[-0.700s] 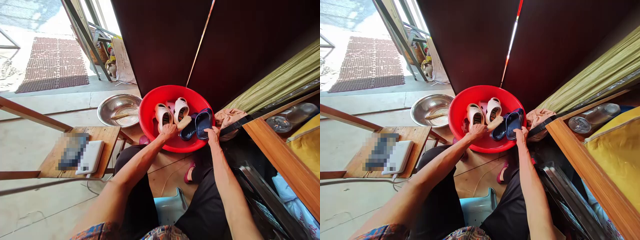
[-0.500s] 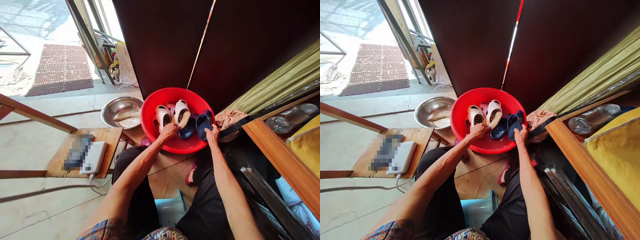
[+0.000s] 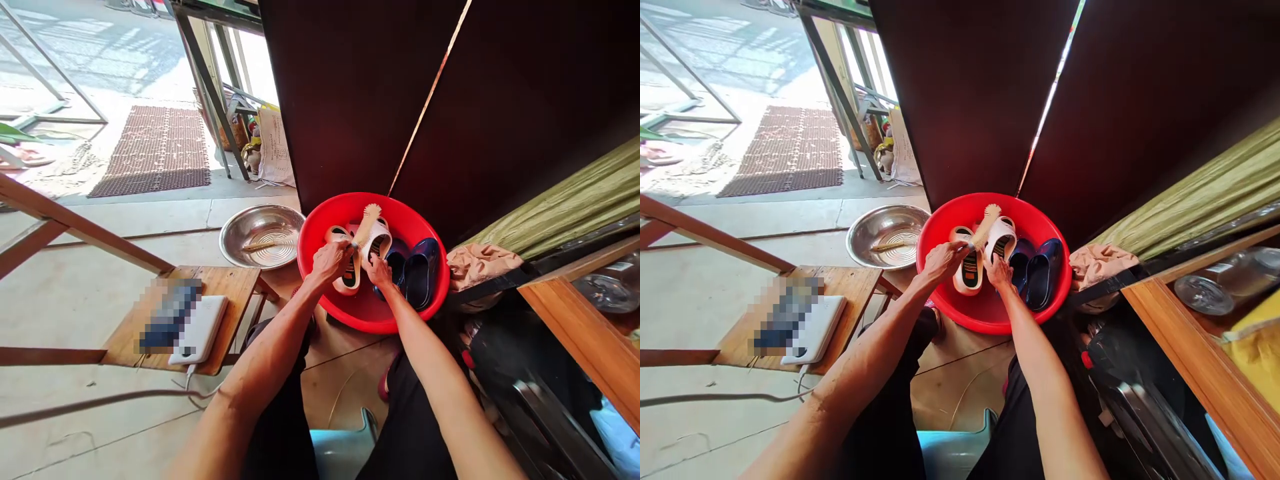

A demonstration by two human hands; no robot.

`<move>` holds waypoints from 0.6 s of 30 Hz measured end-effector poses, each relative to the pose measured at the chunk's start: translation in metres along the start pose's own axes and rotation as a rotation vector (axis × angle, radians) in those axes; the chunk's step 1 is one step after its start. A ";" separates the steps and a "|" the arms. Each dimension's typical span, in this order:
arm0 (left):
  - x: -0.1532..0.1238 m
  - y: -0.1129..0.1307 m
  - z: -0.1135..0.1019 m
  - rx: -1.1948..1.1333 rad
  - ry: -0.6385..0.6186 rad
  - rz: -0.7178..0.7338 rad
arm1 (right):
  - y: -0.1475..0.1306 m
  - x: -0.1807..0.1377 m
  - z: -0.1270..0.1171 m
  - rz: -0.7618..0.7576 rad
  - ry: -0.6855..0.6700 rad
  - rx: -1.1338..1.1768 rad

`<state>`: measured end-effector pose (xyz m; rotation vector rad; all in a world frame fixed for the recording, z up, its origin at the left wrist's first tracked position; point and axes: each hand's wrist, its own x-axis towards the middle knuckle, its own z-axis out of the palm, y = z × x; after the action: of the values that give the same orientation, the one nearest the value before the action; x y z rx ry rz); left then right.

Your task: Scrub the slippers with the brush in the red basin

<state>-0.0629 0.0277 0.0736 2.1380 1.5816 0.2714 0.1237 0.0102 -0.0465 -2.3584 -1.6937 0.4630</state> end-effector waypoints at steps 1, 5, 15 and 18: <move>0.003 -0.002 0.001 0.023 -0.008 0.008 | -0.002 0.002 0.005 0.023 -0.014 -0.016; 0.012 -0.013 0.002 0.064 -0.013 -0.012 | 0.001 0.005 0.008 0.034 -0.004 -0.040; 0.010 -0.010 0.006 0.004 -0.014 -0.005 | 0.057 -0.033 -0.077 -0.140 -0.090 0.076; 0.009 0.001 0.016 0.048 -0.087 0.032 | 0.076 -0.056 -0.078 -0.101 -0.245 0.006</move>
<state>-0.0531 0.0318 0.0593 2.1825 1.5198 0.1505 0.2027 -0.0662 0.0078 -2.2762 -1.8996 0.7648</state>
